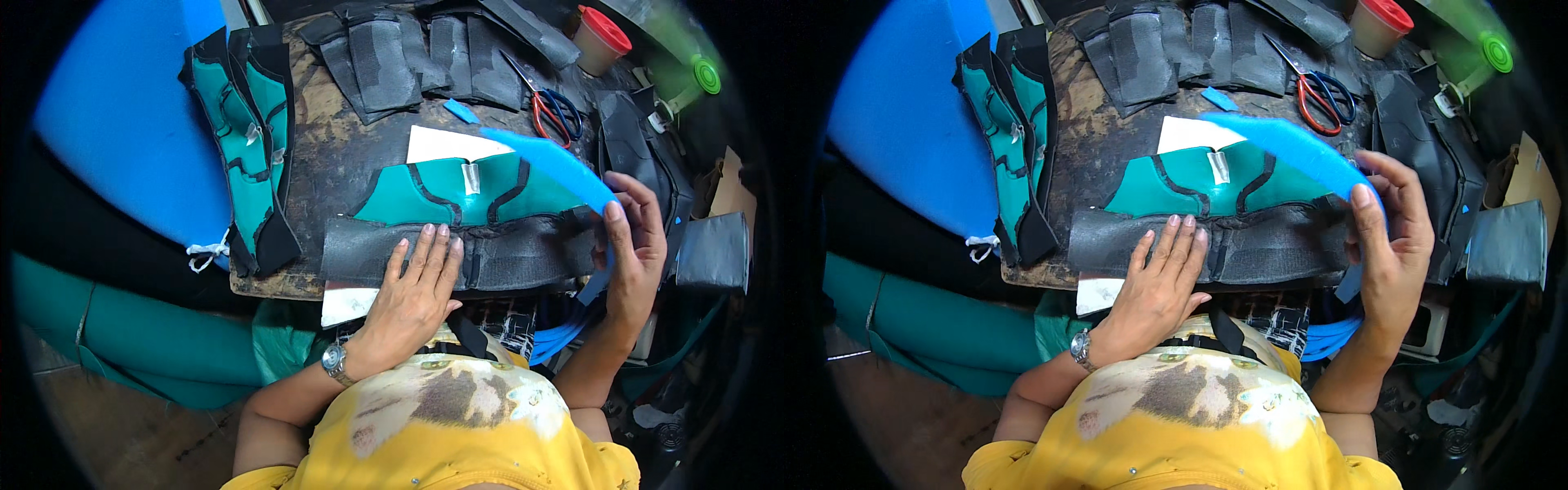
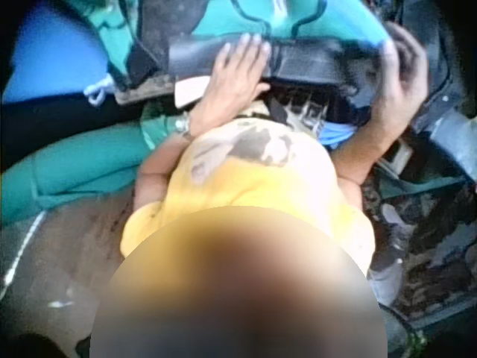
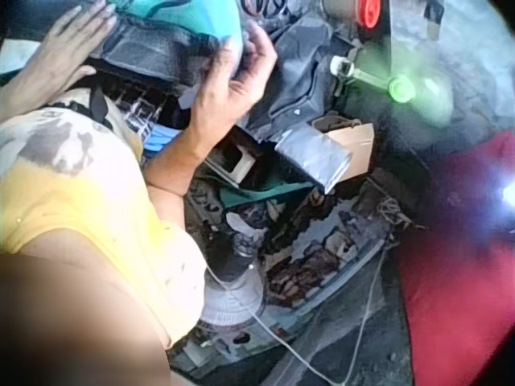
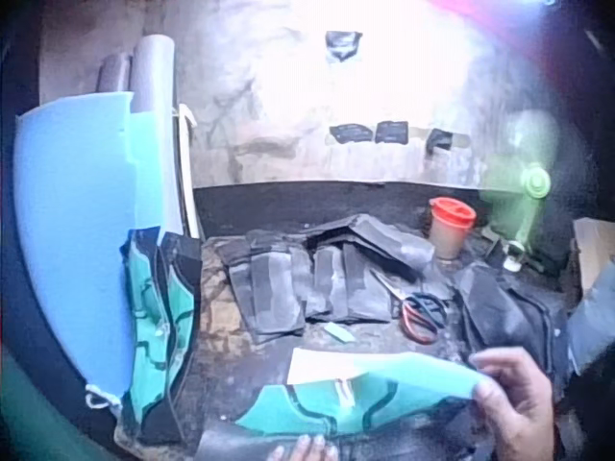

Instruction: The person cuts blue foam strips with scissors and fits them into a green and black bag-like item on a cluttered workbench. They repeatedly fold, align, and press the foam into place, then use a hammer to tap the edges of the bag. The person continues cutting additional foam pieces and inserting them into the bag throughout the clip.

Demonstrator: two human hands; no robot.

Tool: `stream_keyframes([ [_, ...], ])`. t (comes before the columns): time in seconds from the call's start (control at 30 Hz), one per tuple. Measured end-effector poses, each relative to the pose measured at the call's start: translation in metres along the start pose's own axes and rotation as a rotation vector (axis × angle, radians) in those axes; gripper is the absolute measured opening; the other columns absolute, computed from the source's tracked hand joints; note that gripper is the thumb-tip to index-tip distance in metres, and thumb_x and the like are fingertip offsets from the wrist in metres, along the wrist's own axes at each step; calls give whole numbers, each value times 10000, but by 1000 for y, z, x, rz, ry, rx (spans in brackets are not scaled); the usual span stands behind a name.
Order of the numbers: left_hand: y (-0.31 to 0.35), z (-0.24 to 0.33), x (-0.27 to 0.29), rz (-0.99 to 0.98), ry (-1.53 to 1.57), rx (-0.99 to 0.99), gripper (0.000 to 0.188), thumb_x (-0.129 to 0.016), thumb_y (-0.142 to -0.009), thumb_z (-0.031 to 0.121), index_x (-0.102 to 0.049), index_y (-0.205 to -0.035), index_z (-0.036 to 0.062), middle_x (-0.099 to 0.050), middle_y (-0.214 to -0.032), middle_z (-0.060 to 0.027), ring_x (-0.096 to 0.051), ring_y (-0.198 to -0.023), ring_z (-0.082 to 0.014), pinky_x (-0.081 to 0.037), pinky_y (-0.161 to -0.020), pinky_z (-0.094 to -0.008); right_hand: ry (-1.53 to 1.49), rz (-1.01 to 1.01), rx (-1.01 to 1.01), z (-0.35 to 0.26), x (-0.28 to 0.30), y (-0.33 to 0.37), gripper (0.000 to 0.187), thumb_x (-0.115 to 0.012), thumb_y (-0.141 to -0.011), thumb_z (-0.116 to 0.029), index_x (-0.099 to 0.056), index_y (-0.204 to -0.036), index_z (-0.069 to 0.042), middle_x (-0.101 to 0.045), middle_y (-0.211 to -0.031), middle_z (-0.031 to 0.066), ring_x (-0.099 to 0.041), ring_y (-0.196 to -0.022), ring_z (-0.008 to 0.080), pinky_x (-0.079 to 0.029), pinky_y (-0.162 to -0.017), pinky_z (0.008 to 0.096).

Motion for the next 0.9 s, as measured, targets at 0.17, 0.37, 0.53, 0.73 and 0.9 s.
stream_keyframes([
  [0.17,0,2,-8,19,-54,15,794,-683,-908,387,-358,-1537,29,-245,-1604,-290,-220,-1510,-415,-203,-1185,-571,5,-337,-84,5,-34,0,216,-701,-950,-164,-720,-1137,-57,-580,-748,-61,-439,-562,-5,-314,-485,172],
  [0.37,1,2,-8,40,-94,31,774,-700,-887,388,-401,-1524,66,-266,-1600,-271,-258,-1495,-400,-224,-1181,-558,20,-532,-212,27,-68,0,215,-696,-956,-168,-727,-1112,-24,-637,-776,-29,-468,-600,14,-357,-513,188],
  [0.53,1,0,-5,73,-58,29,729,-707,-887,347,-429,-1512,95,-311,-1586,-249,-303,-1476,-380,-241,-1174,-548,-52,-541,-316,31,-69,-8,211,-682,-966,-176,-721,-1130,-49,-648,-787,-26,-472,-583,3,-346,-476,175],
  [0.73,2,-3,-1,78,-27,35,634,-671,-925,268,-456,-1501,112,-352,-1577,-217,-305,-1480,-369,-228,-1181,-537,31,-531,-206,28,-65,-11,222,-665,-977,-172,-709,-1157,-50,-640,-802,-27,-481,-599,16,-383,-515,189],
  [0.9,5,-7,4,64,40,46,579,-619,-968,261,-457,-1493,81,-347,-1576,-232,-281,-1493,-390,-212,-1187,-569,227,-568,-231,50,-68,-4,228,-625,-999,-150,-688,-1179,-25,-617,-791,-5,-485,-609,50,-403,-543,235],
])
Point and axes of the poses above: each hand's wrist, its own y-axis away from the middle knuckle, its own x-axis out of the back of the hand, z = x × y, the point moved 6 cm from there along -y, towards the middle knuckle
